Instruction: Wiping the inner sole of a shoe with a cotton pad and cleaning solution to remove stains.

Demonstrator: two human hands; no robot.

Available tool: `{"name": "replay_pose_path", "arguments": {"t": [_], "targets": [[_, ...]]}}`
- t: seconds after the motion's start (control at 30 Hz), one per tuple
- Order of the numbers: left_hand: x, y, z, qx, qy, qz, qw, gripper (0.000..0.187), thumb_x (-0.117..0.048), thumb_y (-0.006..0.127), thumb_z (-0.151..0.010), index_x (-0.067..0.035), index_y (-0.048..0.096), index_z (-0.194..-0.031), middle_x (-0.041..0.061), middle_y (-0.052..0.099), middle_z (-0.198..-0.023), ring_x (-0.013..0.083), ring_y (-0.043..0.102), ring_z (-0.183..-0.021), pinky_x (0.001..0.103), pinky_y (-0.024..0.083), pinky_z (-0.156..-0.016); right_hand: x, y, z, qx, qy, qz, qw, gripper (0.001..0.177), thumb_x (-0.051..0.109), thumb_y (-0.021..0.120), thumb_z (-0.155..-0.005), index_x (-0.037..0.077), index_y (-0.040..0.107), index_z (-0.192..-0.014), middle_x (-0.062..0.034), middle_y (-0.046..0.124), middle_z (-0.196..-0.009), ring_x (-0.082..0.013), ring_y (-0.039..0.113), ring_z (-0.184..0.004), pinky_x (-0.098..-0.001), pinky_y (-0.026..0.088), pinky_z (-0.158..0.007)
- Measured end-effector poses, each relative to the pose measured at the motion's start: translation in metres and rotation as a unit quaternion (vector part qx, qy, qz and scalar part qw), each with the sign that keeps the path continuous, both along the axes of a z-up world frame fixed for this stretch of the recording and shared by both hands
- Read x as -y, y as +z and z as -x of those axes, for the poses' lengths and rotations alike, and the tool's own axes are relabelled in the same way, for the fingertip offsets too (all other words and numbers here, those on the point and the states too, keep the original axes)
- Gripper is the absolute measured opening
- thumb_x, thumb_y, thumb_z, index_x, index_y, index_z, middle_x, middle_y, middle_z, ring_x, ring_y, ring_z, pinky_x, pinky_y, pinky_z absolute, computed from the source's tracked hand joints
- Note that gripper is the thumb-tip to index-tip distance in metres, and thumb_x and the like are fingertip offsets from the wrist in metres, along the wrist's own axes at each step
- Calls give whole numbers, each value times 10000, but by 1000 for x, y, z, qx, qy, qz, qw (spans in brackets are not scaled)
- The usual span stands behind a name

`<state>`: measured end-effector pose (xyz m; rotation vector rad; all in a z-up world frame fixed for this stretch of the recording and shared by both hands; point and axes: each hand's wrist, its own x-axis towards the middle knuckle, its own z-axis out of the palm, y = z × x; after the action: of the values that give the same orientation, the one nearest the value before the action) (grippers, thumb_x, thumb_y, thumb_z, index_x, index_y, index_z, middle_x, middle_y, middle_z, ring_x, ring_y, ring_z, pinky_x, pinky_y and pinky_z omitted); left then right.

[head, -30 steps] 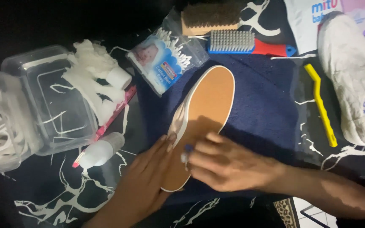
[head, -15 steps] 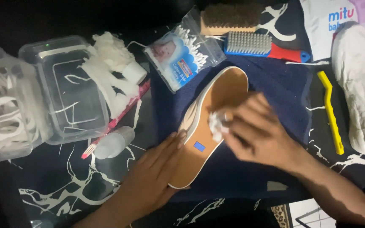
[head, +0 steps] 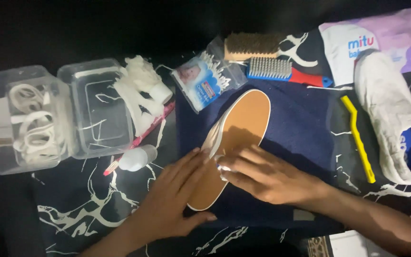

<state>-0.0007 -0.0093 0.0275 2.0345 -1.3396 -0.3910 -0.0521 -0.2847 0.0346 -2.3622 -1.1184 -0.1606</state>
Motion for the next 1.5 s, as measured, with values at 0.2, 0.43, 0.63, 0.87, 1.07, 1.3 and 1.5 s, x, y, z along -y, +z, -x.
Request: {"name": "replay_pose_path", "arguments": {"t": [0.2,0.43,0.63,0.87,1.07,1.3,1.5], "targets": [[9,12,-7,127,-3,-80,989,1051,-745,581,-905,62,364,-1543,222,517,-1507,372,513,-1363,478,391,-1106,28,-28,-11,68,34,-19,997,429,68,738,-982,-17,585,-1373,-75,584,-1228,-248,578,-1114,-432,522,-913],[21,10,-23,-11,-9,3,1000,1129,-723,654,-815,25,286,-1576,244,458,-1423,425,457,-1330,549,380,-1071,29,-29,-17,68,-153,-56,984,339,-106,552,-935,-14,637,-1250,-114,609,-950,-281,518,-865,-430,421,-755],[24,1,-25,-57,-23,43,997,1193,-718,657,-802,58,205,-1588,273,312,-1614,463,291,-1556,596,280,-1250,31,-20,-27,19,-118,-96,988,203,-42,712,-910,17,745,-1101,-107,675,-1082,-239,680,-943,-355,558,-887],[22,-6,-34,4,-60,7,998,1110,-595,698,-926,99,145,-1592,276,259,-1688,468,251,-1588,522,298,-1265,23,-3,-55,68,-276,-67,956,209,72,618,-1055,-32,717,-903,-139,687,-794,-220,539,-634,-391,426,-665],[19,-12,-34,16,-39,-14,999,1088,-630,677,-926,70,192,-1604,195,281,-1704,388,274,-1590,467,310,-1239,-11,11,-22,-69,-65,-103,990,135,73,602,-994,-53,650,-986,-185,632,-1125,-332,680,-963,-460,587,-872],[19,-9,-36,92,-45,-39,994,943,-684,574,-952,-11,366,-1580,168,369,-1670,348,301,-1569,439,307,-1215,44,-13,-31,-2,-217,-3,976,144,112,809,-897,15,733,-971,-99,707,-900,-264,621,-855,-378,535,-761],[17,-16,-29,108,-25,-52,993,1056,-720,624,-925,15,284,-1604,175,354,-1681,352,343,-1562,428,353,-1181,16,-19,7,69,30,153,985,286,96,685,-949,31,658,-1226,-202,578,-1407,-385,543,-1312,-619,480,-1072]]}}
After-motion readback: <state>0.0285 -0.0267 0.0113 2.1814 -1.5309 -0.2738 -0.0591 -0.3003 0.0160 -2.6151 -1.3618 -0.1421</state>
